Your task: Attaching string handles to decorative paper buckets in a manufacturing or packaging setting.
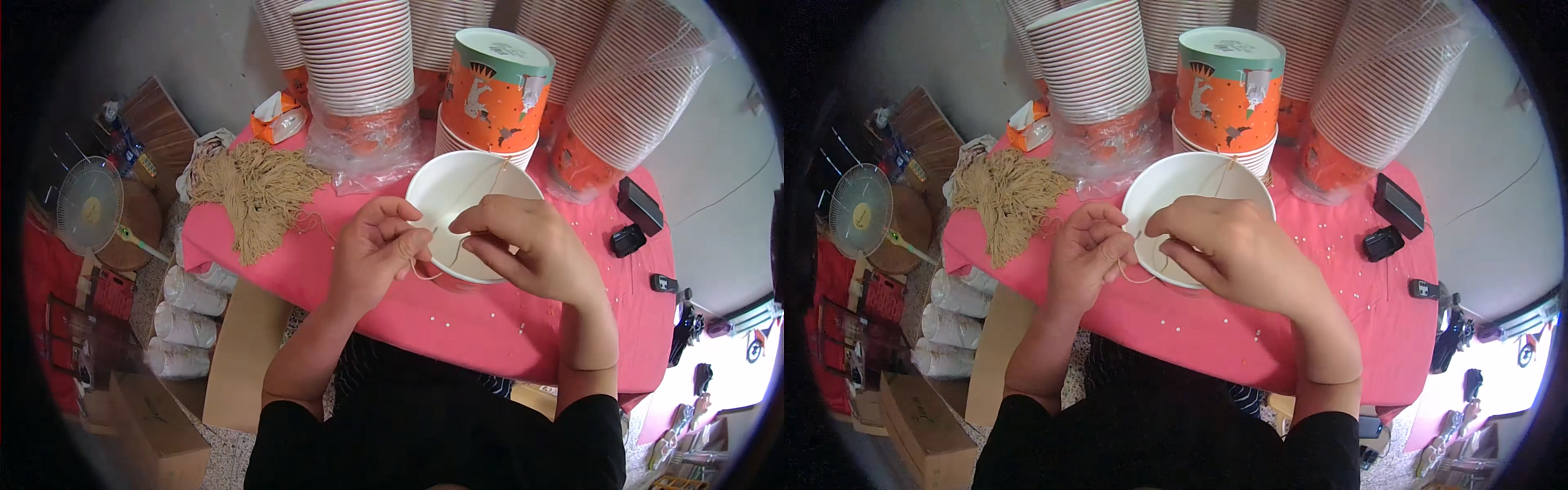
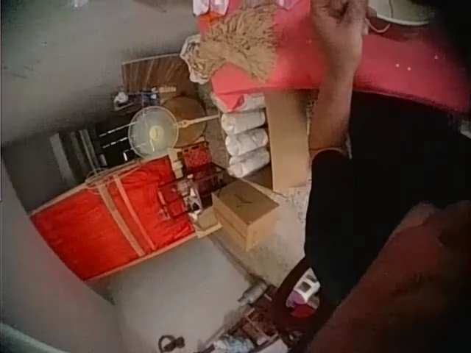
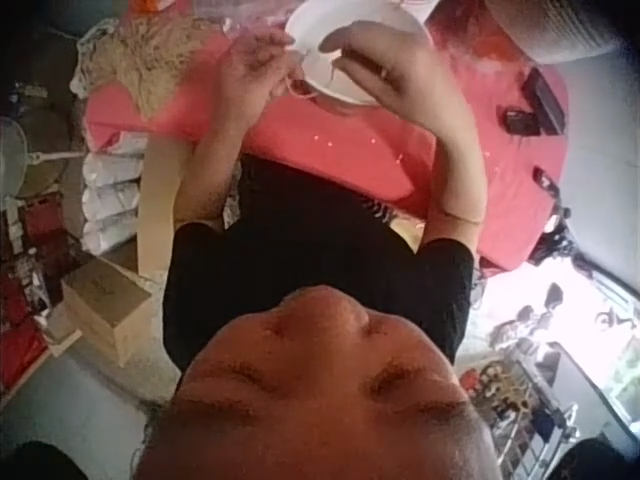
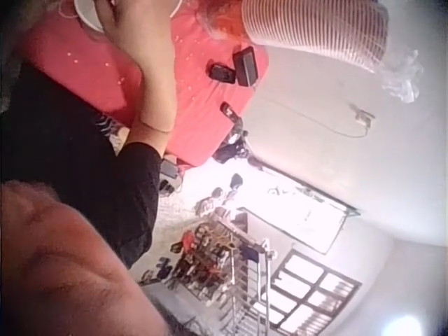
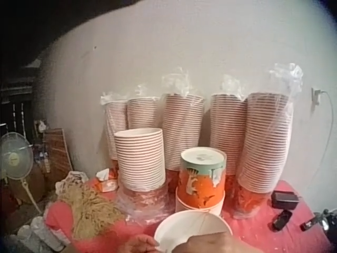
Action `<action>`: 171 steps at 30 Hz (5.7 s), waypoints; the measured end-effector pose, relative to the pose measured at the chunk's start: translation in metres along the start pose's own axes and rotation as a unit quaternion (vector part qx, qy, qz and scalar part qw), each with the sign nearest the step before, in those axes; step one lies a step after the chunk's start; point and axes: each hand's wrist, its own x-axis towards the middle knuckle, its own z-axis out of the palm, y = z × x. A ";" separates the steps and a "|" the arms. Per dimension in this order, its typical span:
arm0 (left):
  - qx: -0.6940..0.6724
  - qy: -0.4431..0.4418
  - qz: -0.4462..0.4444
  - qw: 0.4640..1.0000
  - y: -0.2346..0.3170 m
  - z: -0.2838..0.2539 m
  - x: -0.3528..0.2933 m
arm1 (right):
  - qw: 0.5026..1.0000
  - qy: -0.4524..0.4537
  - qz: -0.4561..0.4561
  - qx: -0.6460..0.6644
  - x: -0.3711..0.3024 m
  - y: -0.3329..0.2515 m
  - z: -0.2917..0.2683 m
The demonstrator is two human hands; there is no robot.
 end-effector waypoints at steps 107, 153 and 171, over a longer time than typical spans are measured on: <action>0.140 -0.027 0.108 0.984 -0.001 0.023 -0.011 | 0.997 -0.045 0.027 0.060 -0.001 0.008 0.006; -0.038 -0.002 -0.028 0.999 0.007 0.013 -0.013 | 0.997 0.050 0.030 0.046 0.003 -0.003 0.024; 0.328 0.081 0.192 0.922 0.008 0.021 -0.015 | 0.993 -0.004 -0.009 -0.119 0.001 0.006 0.019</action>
